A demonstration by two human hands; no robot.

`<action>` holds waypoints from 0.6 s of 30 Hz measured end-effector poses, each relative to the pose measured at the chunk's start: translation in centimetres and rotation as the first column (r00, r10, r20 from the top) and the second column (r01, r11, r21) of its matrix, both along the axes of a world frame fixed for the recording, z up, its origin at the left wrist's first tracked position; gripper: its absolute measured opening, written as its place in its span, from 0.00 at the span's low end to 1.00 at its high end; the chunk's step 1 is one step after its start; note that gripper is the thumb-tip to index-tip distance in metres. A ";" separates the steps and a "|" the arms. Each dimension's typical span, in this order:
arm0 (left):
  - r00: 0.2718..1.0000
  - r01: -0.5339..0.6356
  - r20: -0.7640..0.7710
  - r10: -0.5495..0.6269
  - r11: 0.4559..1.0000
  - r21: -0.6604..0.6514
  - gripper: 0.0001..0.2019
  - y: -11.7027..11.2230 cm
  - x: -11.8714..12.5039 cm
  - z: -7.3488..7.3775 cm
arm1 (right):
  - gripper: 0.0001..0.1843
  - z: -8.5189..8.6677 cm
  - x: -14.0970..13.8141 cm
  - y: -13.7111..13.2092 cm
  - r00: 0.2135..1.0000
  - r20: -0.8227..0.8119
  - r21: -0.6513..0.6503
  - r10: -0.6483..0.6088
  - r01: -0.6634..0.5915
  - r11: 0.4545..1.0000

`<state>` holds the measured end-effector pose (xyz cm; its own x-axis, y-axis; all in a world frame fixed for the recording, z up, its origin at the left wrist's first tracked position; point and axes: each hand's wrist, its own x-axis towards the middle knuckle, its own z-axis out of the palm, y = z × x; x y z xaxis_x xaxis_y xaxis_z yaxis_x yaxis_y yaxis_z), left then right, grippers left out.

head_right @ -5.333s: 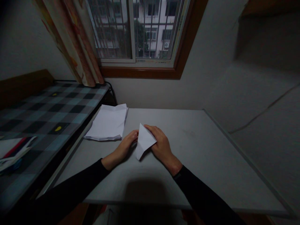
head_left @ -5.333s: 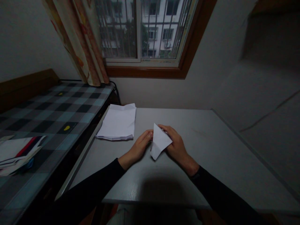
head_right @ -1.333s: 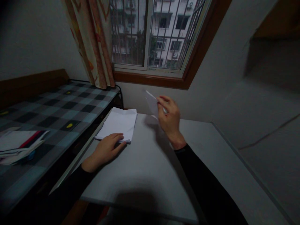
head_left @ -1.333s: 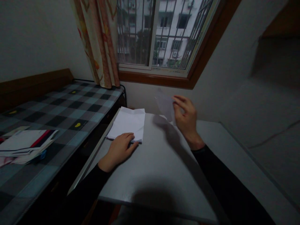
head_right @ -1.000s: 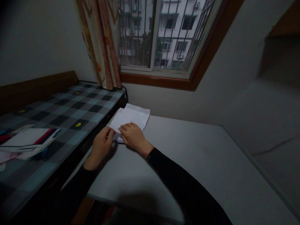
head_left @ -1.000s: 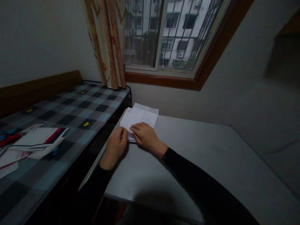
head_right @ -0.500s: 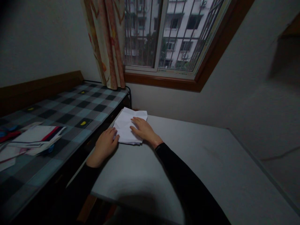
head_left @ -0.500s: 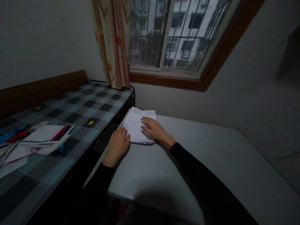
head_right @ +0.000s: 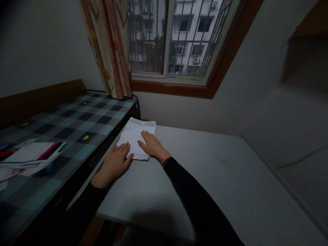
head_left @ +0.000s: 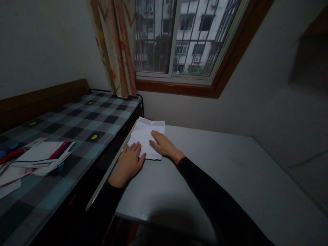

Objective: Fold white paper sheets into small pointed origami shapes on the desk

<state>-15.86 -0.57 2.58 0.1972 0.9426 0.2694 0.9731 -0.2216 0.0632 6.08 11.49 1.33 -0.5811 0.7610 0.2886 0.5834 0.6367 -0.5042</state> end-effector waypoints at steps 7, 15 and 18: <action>0.998 -0.025 0.062 0.022 0.998 0.053 0.29 0.3 0.4 0.4 | 0.38 -0.4 13.1 -5.3 0.978 -0.144 0.086 -0.152 0.165 0.982; 0.906 0.309 0.234 -0.352 0.930 0.199 0.27 -2.4 9.4 2.4 | 0.44 -1.0 26.2 -13.1 0.927 0.172 0.171 -0.335 0.306 0.936; 0.845 0.464 0.249 -0.473 0.880 0.100 0.29 -3.3 13.6 1.3 | 0.44 -1.1 26.7 -14.3 0.916 0.205 0.177 -0.346 0.313 0.933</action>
